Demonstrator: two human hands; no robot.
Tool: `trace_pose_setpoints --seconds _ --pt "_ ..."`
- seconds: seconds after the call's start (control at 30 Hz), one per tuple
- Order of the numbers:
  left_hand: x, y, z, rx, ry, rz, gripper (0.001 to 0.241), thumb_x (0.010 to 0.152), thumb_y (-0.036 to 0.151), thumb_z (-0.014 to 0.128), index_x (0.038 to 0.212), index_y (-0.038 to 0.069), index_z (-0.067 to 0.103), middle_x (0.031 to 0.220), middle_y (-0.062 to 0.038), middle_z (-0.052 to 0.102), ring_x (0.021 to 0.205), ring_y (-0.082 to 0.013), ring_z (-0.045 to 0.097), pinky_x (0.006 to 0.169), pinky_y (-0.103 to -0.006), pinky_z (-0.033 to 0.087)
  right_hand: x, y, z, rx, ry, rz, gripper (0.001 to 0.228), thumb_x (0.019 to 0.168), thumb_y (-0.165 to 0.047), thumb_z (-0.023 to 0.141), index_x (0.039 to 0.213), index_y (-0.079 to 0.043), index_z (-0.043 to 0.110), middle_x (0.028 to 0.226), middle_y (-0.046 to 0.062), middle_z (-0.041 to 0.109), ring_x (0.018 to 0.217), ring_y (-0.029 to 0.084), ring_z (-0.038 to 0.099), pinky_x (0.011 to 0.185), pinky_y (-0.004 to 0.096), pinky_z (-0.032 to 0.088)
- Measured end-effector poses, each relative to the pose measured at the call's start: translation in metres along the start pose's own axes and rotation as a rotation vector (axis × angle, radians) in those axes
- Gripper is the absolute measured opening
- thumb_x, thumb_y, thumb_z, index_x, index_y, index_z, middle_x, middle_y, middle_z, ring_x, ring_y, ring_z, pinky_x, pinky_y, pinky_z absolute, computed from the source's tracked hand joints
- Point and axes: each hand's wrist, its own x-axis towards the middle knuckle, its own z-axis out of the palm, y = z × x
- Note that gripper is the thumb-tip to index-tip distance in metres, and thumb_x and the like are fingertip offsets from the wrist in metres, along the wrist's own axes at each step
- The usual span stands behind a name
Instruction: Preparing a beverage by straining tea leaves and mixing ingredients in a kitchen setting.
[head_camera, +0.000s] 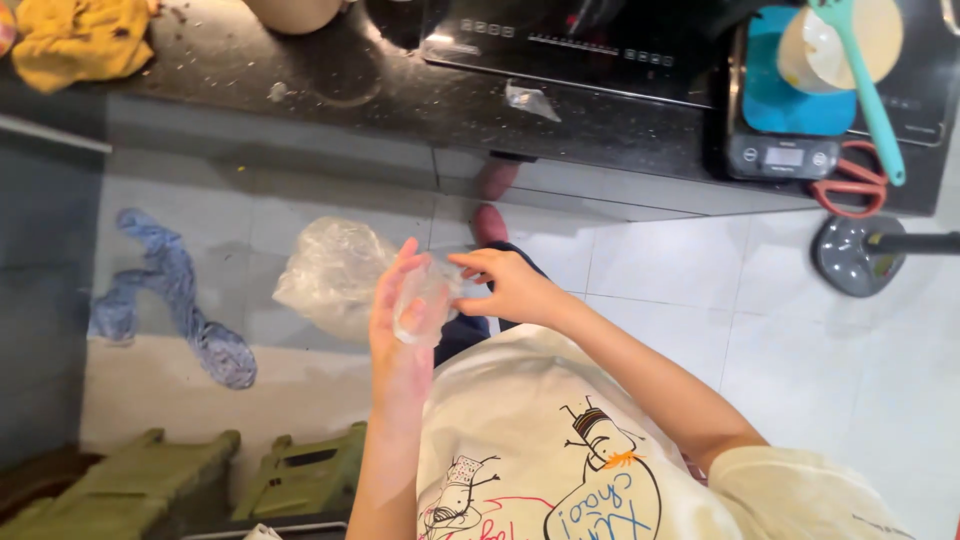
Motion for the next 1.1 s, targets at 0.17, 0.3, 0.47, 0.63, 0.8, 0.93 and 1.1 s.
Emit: trace_pose_setpoints --seconds 0.17,0.3,0.47,0.63,0.8,0.93,1.1 --pt "0.011 -0.009 0.008 -0.018 0.091 -0.026 0.059 0.093 0.030 0.072 0.141 0.005 0.048 0.169 -0.013 0.028 0.156 -0.0327 0.029 0.120 -0.0530 0.037 -0.032 -0.002 -0.063 -0.043 0.047 -0.059 0.049 0.088 -0.021 0.080 0.132 -0.004 0.067 0.123 0.014 0.070 0.108 0.025 0.070 0.092 0.035 0.058" --pt "0.021 -0.018 0.015 -0.020 0.130 0.009 0.057 0.093 0.030 0.069 0.140 0.005 0.049 0.165 -0.012 0.035 0.151 -0.0293 0.036 0.115 -0.0558 0.041 -0.049 -0.010 -0.136 -0.054 0.260 0.027 0.031 0.090 -0.011 0.076 0.120 -0.006 0.072 0.113 0.009 0.074 0.096 0.016 0.072 0.087 0.030 0.058" --pt "0.038 -0.032 0.045 -0.047 0.171 0.027 0.059 0.095 0.037 0.069 0.141 0.006 0.049 0.162 -0.011 0.039 0.139 -0.0252 0.043 0.112 -0.0596 0.044 -0.087 0.013 -0.247 -0.283 0.696 0.015 0.013 0.101 0.000 0.070 0.113 -0.002 0.075 0.102 0.007 0.074 0.091 0.013 0.066 0.082 0.025 0.052" --pt "0.047 -0.050 0.066 -0.029 0.186 0.043 0.057 0.097 0.037 0.066 0.143 0.007 0.049 0.162 -0.011 0.039 0.143 -0.0253 0.043 0.115 -0.0633 0.042 -0.110 0.048 -0.323 -0.411 1.069 -0.029 0.010 0.108 0.005 0.069 0.112 0.002 0.077 0.105 0.007 0.070 0.088 0.008 0.060 0.073 0.021 0.043" --pt "0.050 -0.060 0.076 -0.036 0.255 0.103 0.056 0.099 0.037 0.065 0.143 0.009 0.046 0.161 -0.012 0.038 0.145 -0.0277 0.041 0.115 -0.0640 0.041 -0.064 0.048 -0.294 -0.358 0.764 -0.026 0.010 0.100 -0.003 0.073 0.109 -0.005 0.077 0.097 0.004 0.071 0.077 0.008 0.058 0.064 0.022 0.042" --pt "0.041 -0.062 0.076 -0.032 0.331 0.204 0.055 0.100 0.038 0.064 0.144 0.009 0.047 0.164 -0.013 0.037 0.147 -0.0302 0.041 0.114 -0.0627 0.041 0.020 0.060 -0.228 -0.260 0.344 -0.157 0.027 0.091 -0.011 0.078 0.117 -0.008 0.073 0.109 0.010 0.072 0.081 0.021 0.070 0.073 0.031 0.057" --pt "0.025 -0.058 0.074 -0.048 0.407 0.271 0.053 0.102 0.037 0.063 0.144 0.009 0.047 0.165 -0.013 0.036 0.148 -0.0292 0.039 0.118 -0.0626 0.039 0.091 0.064 -0.185 -0.519 0.335 -0.474 0.043 0.083 -0.010 0.078 0.124 -0.004 0.069 0.116 0.017 0.066 0.092 0.033 0.068 0.076 0.036 0.056"
